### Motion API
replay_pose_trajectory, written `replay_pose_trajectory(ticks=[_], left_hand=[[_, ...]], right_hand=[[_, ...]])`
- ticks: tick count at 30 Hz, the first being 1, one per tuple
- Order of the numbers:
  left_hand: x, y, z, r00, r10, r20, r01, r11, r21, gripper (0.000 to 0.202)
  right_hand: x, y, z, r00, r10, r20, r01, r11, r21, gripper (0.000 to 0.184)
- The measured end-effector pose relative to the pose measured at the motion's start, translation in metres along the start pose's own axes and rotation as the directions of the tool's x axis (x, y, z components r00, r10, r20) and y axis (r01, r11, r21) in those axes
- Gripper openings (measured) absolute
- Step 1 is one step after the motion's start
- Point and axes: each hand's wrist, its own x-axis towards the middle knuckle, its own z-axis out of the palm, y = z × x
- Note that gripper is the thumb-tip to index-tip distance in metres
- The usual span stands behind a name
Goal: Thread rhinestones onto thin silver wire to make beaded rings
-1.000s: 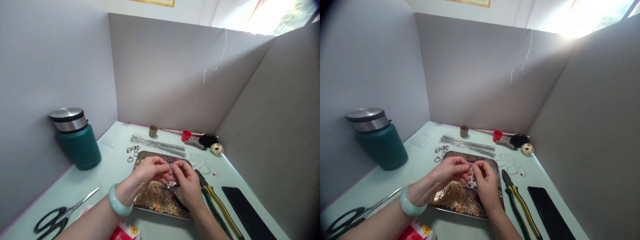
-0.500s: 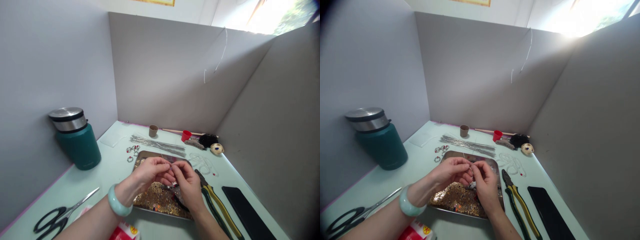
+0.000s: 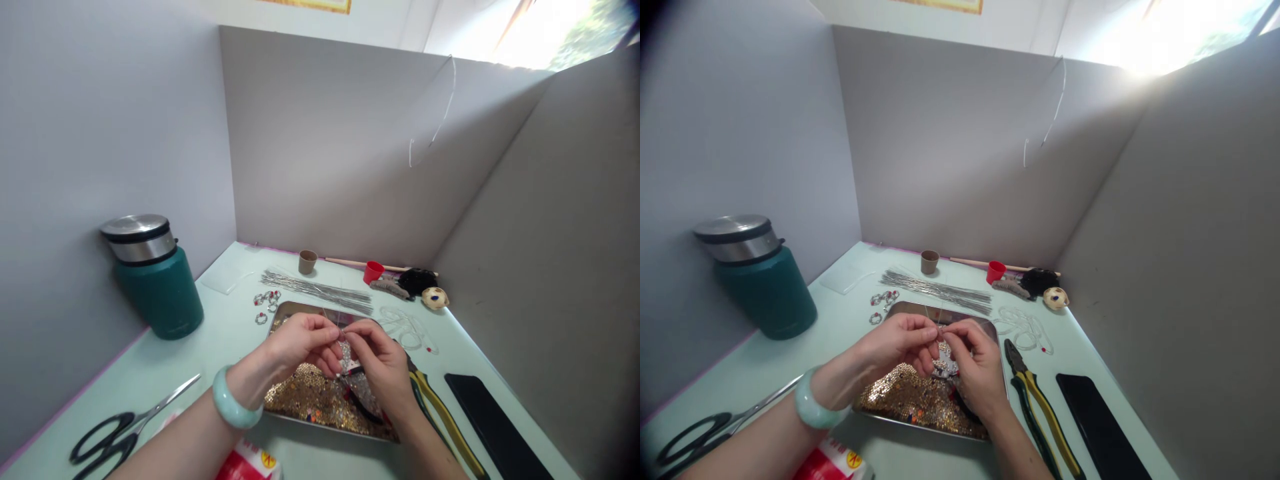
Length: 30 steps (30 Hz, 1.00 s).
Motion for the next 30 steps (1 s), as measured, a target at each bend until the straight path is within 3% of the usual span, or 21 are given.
replay_pose_trajectory(ticks=[7, 12, 16, 20, 24, 30], left_hand=[[-0.002, 0.003, 0.0, 1.0, -0.002, -0.007, 0.001, 1.0, -0.024, 0.023], [0.0, 0.004, 0.002, 0.986, 0.021, -0.168, -0.024, 1.0, -0.014, 0.026], [0.001, 0.003, 0.002, 0.969, 0.02, -0.246, -0.022, 1.0, -0.003, 0.026], [0.0, 0.002, 0.004, 0.971, 0.065, -0.228, -0.059, 0.998, 0.03, 0.023], [-0.001, 0.0, 0.005, 0.973, 0.037, -0.227, -0.023, 0.998, 0.066, 0.026], [0.002, -0.001, 0.005, 0.967, -0.034, -0.254, 0.059, 0.994, 0.089, 0.028]], right_hand=[[0.0, 0.002, 0.001, 0.997, 0.077, -0.023, -0.076, 0.995, 0.067, 0.009], [-0.001, 0.003, 0.002, 0.974, 0.224, -0.009, -0.222, 0.968, 0.117, 0.018], [-0.001, 0.001, 0.007, 0.964, 0.263, 0.032, -0.265, 0.958, 0.107, 0.021], [-0.005, 0.001, 0.015, 0.951, 0.298, 0.083, -0.306, 0.946, 0.105, 0.023], [-0.008, 0.001, 0.019, 0.945, 0.324, 0.049, -0.328, 0.936, 0.128, 0.026], [0.001, -0.001, 0.005, 0.952, 0.305, 0.009, -0.305, 0.95, 0.058, 0.023]])
